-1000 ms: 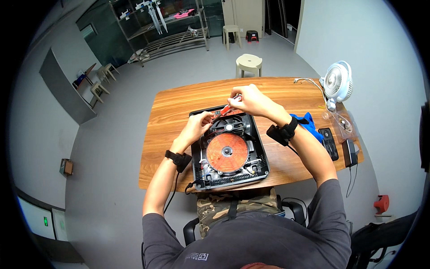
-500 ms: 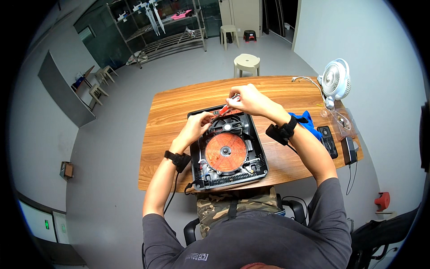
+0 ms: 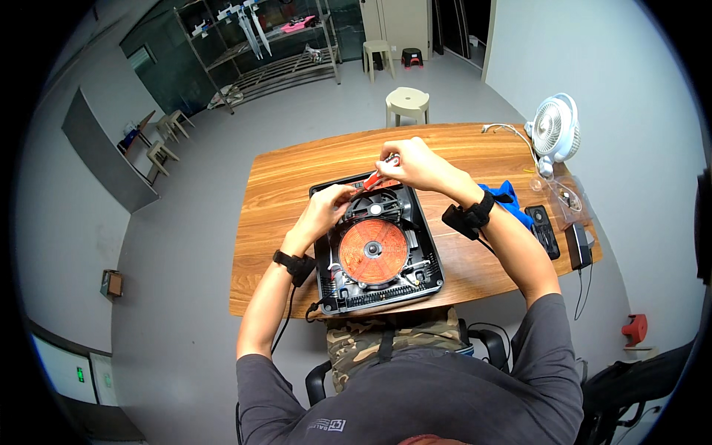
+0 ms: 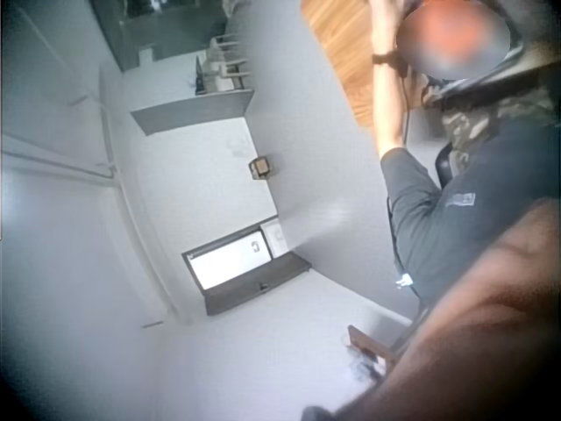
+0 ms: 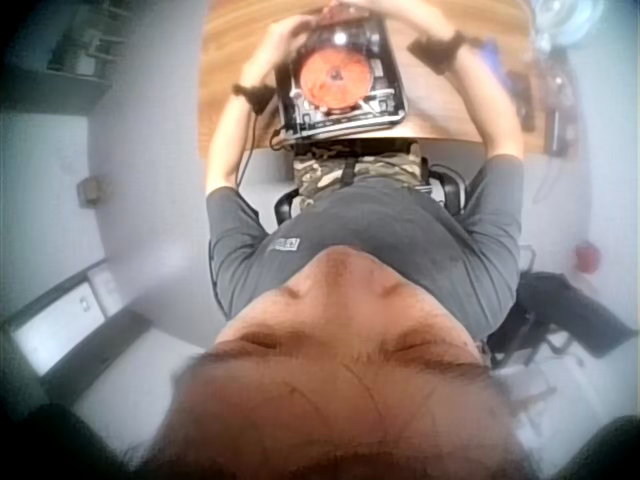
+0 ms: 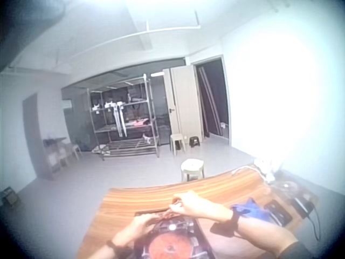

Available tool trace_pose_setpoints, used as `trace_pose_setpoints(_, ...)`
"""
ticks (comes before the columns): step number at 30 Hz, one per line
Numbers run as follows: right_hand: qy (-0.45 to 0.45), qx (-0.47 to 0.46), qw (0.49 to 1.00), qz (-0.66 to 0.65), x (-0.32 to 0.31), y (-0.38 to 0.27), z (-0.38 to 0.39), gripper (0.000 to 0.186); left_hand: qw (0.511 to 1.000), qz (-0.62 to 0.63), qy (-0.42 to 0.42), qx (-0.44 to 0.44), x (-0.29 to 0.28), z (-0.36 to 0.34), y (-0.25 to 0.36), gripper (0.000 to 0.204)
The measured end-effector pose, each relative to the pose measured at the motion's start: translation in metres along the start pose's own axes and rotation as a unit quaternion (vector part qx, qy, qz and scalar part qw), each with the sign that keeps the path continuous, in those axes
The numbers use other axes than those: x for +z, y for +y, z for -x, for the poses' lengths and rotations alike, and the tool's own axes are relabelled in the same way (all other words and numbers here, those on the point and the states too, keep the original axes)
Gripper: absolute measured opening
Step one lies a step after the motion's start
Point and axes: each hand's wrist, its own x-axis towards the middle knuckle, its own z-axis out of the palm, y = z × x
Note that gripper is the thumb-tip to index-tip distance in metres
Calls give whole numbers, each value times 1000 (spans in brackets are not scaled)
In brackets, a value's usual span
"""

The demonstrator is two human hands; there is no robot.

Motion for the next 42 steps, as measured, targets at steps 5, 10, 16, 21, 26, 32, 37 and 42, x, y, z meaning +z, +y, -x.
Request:
trace_pose_setpoints(5, 8, -7, 1000, 9, -2, 4, 1, 36, 999, -24, -6, 27, -2, -1, 1, 40)
trace_pose_setpoints(10, 3, 6, 1000, -5, -6, 1, 3, 34, 1000, -7, -2, 24, -4, -2, 8, 44)
trace_pose_setpoints(16, 12, 3, 1000, -17, -6, 7, 4, 38, 1000, 22, 0, -10, -3, -3, 9, 42)
trace_pose_setpoints(21, 12, 9, 1000, -13, -6, 8, 4, 38, 999, -27, 2, -34, -6, -1, -1, 32)
trace_pose_setpoints(26, 12, -3, 1000, -4, -5, 12, 3, 32, 998, -45, -2, -48, -6, -2, 1, 15)
trace_pose_setpoints(32, 13, 0, 1000, 2, -6, 8, 4, 34, 996, -78, 15, -31, -3, -4, -1, 14)
trace_pose_setpoints(37, 18, 2, 1000, -7, -3, 9, 7, 36, 993, -109, 5, -39, -3, -6, 4, 13)
trace_pose_setpoints(42, 19, 0, 1000, 5, -5, 14, 5, 37, 993, -94, 3, -74, -2, -7, 3, 23)
